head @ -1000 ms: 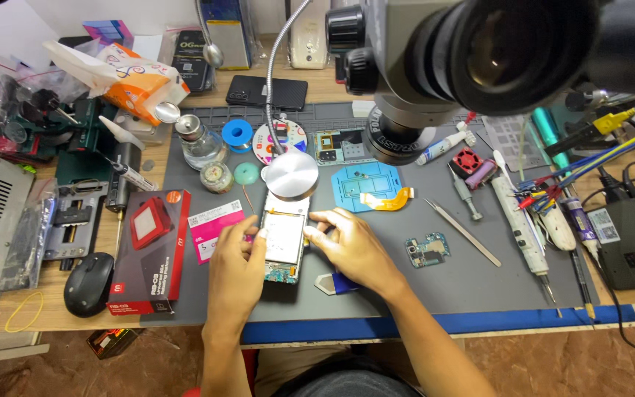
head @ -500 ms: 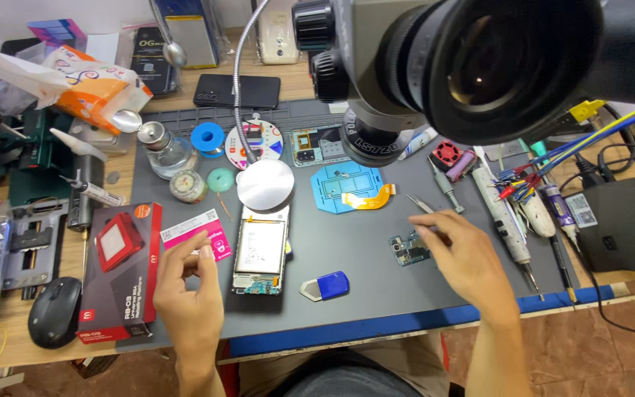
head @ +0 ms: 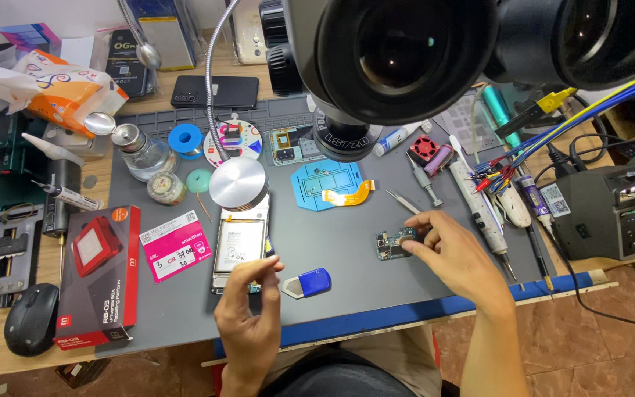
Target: The person connects a small circuit board to a hard drive, then uses tweezers to manipulate components on the circuit board. They also connect a multi-colored wire harness to the board.
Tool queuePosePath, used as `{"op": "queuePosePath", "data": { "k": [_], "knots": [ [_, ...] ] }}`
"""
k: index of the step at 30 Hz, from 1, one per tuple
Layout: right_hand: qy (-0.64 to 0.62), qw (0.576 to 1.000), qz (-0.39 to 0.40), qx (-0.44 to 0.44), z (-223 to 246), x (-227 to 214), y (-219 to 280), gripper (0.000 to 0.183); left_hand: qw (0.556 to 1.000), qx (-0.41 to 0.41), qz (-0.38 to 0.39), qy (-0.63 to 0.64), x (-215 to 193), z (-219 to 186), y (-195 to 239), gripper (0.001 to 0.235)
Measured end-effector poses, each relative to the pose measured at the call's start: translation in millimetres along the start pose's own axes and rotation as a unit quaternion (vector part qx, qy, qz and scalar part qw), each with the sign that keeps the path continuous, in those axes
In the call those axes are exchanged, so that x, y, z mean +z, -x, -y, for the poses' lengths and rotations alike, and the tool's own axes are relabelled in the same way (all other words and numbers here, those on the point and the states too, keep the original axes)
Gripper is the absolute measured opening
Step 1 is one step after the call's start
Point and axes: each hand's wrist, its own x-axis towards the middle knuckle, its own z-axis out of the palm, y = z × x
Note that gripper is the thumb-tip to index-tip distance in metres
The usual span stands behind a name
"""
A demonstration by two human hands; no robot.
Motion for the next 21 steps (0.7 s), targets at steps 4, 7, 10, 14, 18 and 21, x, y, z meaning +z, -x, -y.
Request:
{"op": "queuePosePath", "data": {
  "k": [4,7,10,14,18,21],
  "knots": [
    [-0.117,0.993,-0.010,0.028,2,2,4,0.017,0.993,-0.050,0.056,0.089,11,-10,9,0.020],
    [-0.212,0.977,-0.017,0.017,4,11,-5,0.016,0.980,-0.092,0.099,0.144,28,-13,8,0.028],
    [-0.275,0.961,-0.028,-0.013,9,30,-16,0.016,0.956,-0.158,0.148,0.199,47,-4,2,0.044],
    [-0.348,0.936,-0.042,-0.017,33,46,-21,0.019,0.871,-0.302,0.176,0.345,70,20,-15,0.053],
    [-0.354,0.934,-0.042,-0.032,39,53,-25,0.020,0.861,-0.369,0.145,0.318,74,25,-26,0.049],
    [-0.359,0.932,-0.038,-0.035,43,52,-27,0.025,0.841,-0.391,0.105,0.359,76,31,-28,0.050]
  ]
}}
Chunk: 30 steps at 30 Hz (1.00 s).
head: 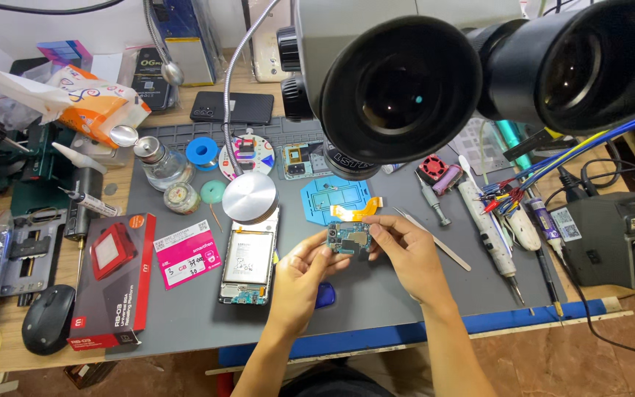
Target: The person connects a small circuit board to a hard drive, then uses tweezers to manipulate components on the circuit board. They also connect a multi-colored wire harness to the board.
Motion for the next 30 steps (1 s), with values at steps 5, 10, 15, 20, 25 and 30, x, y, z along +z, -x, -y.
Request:
{"op": "queuePosePath", "data": {
  "k": [5,10,15,20,25,30],
  "knots": [
    [-0.015,0.999,0.024,-0.034,-10,-1,-2,0.029,1.000,-0.011,0.007,0.026,-2,3,-2,0.050],
    [0.007,0.999,0.030,-0.019,-12,-1,1,0.034,1.000,-0.014,0.009,0.014,-4,3,-2,0.054],
    [-0.016,0.992,0.029,-0.118,-34,1,-2,0.032,0.999,0.037,0.035,0.008,-14,18,-7,0.041],
    [-0.008,0.991,0.026,-0.128,-35,2,-1,0.032,0.998,0.042,0.036,0.013,-15,21,-9,0.041],
    [-0.004,0.992,0.022,-0.121,-40,2,-3,0.031,0.998,0.049,0.038,0.010,-15,20,-7,0.041],
    [-0.007,0.992,0.015,-0.127,-37,3,-1,0.031,0.997,0.056,0.046,0.004,-17,26,-11,0.041]
  ]
}}
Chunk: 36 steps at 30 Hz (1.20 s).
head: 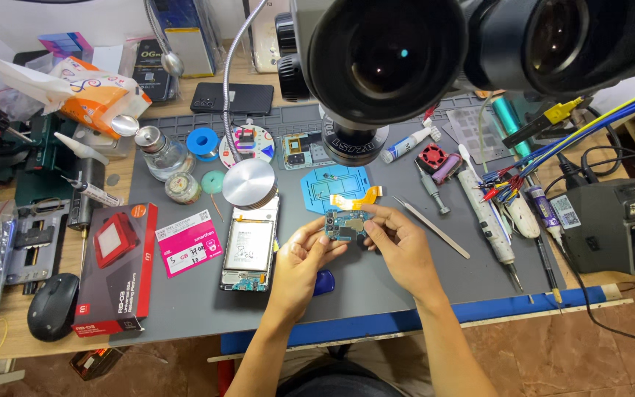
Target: The person connects a small circuit board to a hard drive, then uses tweezers to manipulate components on the circuit board. They also connect a multi-colored wire harness to the board.
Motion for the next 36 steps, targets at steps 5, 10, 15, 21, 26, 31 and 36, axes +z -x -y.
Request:
{"op": "queuePosePath", "data": {
  "k": [5,10,15,21,26,31,36],
  "knots": [
    [-0.013,1.000,-0.015,0.010,-3,0,0,0.031,1.000,-0.011,0.004,0.006,3,-7,2,0.042],
    [0.013,1.000,-0.024,-0.007,8,0,4,0.029,0.999,-0.031,0.001,0.015,14,-25,7,0.047],
    [0.022,1.000,-0.015,-0.002,11,-2,6,0.031,0.998,-0.049,-0.020,0.019,13,-24,6,0.055],
    [0.021,0.999,-0.028,0.007,13,1,4,0.033,0.998,-0.058,-0.016,0.023,15,-28,5,0.058],
    [0.071,0.995,0.016,-0.068,22,-3,2,0.033,0.997,-0.052,-0.007,0.051,23,-33,4,0.052],
    [0.278,0.948,-0.103,-0.115,21,-41,4,0.028,0.988,-0.084,-0.064,0.109,24,-38,4,0.036],
    [0.533,0.828,-0.133,-0.112,-21,-75,3,0.028,0.980,-0.088,-0.062,0.165,28,-44,0,0.038]
  ]
}}
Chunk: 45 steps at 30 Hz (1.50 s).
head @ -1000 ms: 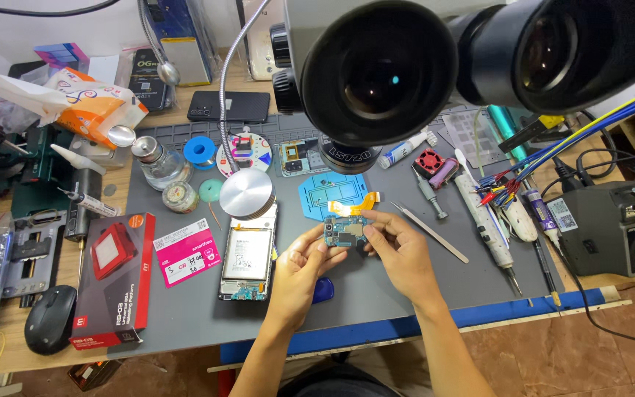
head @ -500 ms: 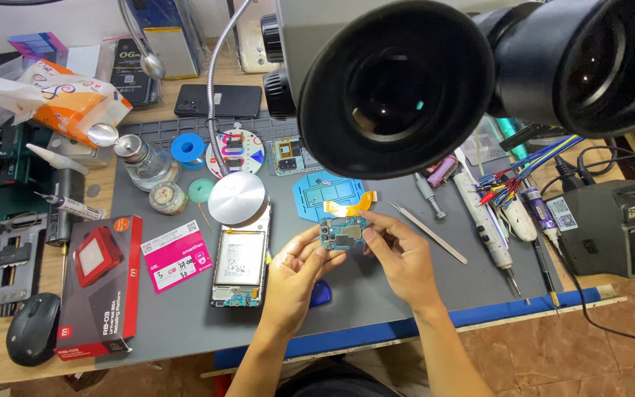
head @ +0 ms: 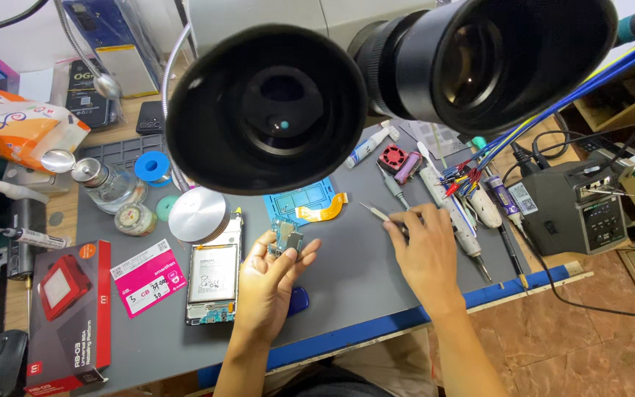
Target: The person connects a small circuit board to a hard drive, then uses tweezers to manipulate components on the circuit board. They also connect a multi-colored wire harness to the board.
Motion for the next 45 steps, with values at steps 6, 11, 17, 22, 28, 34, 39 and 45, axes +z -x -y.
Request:
{"op": "queuePosePath", "data": {
  "k": [6,11,17,22,28,34,39,45],
  "knots": [
    [-0.191,0.978,0.029,0.078,22,-29,0,0.021,0.999,0.007,-0.031,-0.037,-2,2,-9,0.026],
    [-0.632,0.740,0.051,0.226,24,-31,2,0.022,1.000,-0.001,-0.011,-0.029,11,-9,-2,0.038],
    [-0.791,0.580,0.087,0.172,3,17,11,0.050,0.999,0.013,0.010,-0.028,7,-10,1,0.042],
    [-0.698,0.692,0.026,0.186,37,22,12,0.027,0.999,0.021,0.005,-0.029,8,-9,3,0.038],
    [-0.690,0.697,0.037,0.192,76,12,12,0.016,0.997,0.039,0.044,-0.041,-1,2,0,0.045],
    [-0.695,0.703,0.036,0.149,97,6,12,0.015,0.994,0.073,0.043,-0.066,-14,15,-5,0.058],
    [-0.696,0.714,0.015,0.075,89,21,19,0.015,0.991,0.101,0.059,-0.063,-19,18,-4,0.055],
    [-0.687,0.723,0.019,0.075,93,16,21,0.015,0.990,0.099,0.060,-0.076,-24,24,-4,0.060]
  ]
}}
